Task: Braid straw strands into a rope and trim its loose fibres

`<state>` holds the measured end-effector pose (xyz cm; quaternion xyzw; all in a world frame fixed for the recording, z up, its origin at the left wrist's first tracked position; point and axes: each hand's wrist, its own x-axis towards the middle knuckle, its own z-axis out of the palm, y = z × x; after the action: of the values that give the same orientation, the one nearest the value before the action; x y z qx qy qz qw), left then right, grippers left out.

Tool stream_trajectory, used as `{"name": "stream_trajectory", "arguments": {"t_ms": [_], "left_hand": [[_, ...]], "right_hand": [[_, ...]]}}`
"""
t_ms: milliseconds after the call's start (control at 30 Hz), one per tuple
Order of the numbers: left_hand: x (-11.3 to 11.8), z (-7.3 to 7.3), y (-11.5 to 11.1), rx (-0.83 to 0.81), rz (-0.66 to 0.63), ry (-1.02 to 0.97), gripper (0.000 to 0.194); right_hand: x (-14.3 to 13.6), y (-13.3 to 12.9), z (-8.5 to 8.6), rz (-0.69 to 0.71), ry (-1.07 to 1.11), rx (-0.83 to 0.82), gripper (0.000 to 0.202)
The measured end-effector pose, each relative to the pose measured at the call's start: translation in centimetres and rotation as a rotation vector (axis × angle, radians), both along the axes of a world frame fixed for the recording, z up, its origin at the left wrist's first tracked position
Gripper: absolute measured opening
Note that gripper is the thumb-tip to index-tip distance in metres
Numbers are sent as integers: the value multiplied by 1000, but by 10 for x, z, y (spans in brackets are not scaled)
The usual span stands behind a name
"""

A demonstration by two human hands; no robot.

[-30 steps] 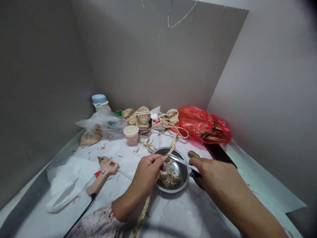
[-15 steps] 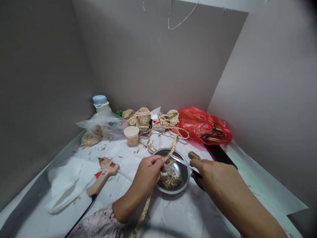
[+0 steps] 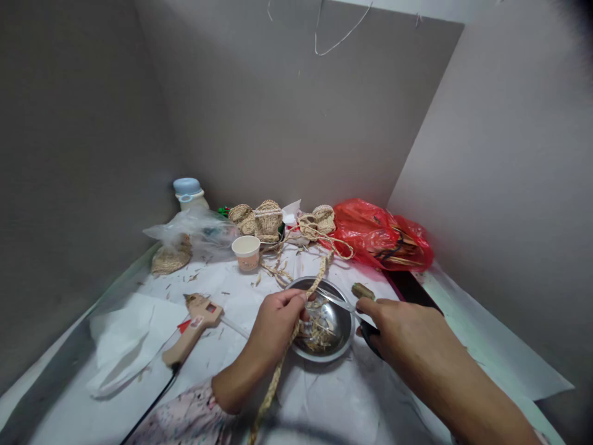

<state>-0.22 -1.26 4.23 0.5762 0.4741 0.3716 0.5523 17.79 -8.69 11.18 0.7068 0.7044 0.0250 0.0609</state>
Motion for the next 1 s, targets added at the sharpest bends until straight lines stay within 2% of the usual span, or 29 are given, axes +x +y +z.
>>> {"name": "stream_trajectory", "arguments": {"t_ms": [167,333,400,467,567,667,833,1000], "left_hand": [[1,-1,-2,37,-11,-6,28],[2,0,-5,54,3,11,34],[2,0,-7,69,8,20,37],[3,0,-9,132,-9,49,36],[2,-2,-11,284,-49,121,32],[1,-5,-12,406,-65,201,30],[-2,-4,-13,547,-115,331,30],[-2,-5,-11,512,-120,283,22]], "right_hand": [[-4,2,0,-7,-33,15,18],[9,4,-13,-9,29,241,12],[16,7,-25,-29,192,325,14],[20,12,-39,-30,534,340,22],[17,23,-56,-88,1165,211,34],[8,37,-68,-176,1545,187,44],[0,55,-82,-160,1776,180,53],[-7,58,-89,-96,1814,270,50]]}}
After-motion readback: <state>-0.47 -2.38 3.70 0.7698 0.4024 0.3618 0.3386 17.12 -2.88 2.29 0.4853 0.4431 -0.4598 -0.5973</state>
